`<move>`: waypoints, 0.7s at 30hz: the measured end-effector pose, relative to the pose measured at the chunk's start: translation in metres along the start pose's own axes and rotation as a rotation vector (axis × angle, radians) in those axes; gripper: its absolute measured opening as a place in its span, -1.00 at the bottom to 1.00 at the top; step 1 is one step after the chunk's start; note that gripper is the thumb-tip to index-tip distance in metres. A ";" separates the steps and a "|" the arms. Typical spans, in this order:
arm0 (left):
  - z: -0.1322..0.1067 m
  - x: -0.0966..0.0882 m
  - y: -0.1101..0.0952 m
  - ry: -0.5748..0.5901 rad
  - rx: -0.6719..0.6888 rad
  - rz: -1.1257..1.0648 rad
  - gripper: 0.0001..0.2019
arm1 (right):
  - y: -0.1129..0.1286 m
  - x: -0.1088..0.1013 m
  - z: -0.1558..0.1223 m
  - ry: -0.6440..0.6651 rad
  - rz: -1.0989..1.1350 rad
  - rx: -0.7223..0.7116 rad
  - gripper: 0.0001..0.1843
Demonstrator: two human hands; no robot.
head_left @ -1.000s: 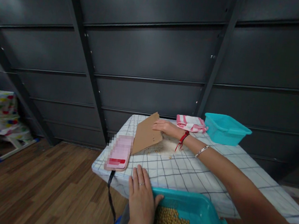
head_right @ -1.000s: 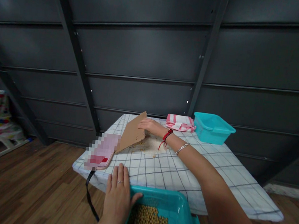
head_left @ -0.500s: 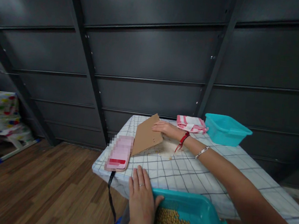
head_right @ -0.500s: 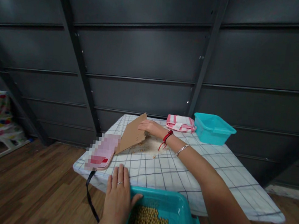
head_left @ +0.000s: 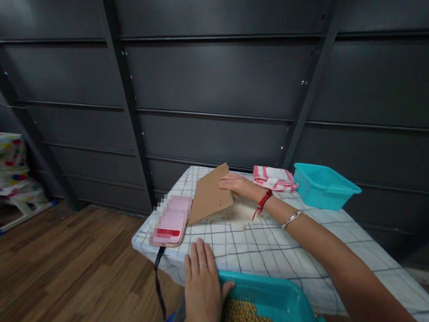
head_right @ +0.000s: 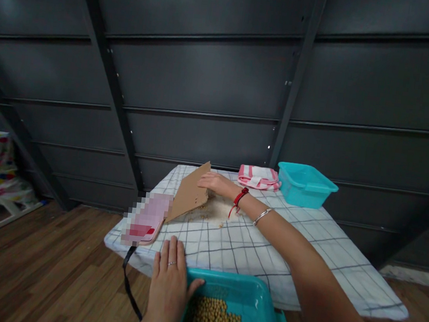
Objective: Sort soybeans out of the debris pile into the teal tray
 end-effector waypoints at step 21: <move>-0.001 0.001 -0.001 -0.040 0.007 0.008 -0.18 | 0.001 0.002 -0.004 0.009 0.002 -0.007 -0.72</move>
Point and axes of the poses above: each hand's wrist, its own z-axis towards the middle knuckle, its own x-axis out of the palm, y = z × x, the point moved 7 cm from there along z, towards the middle knuckle, and after that the axes turned 7 degrees about z, right-handed, at the moved point
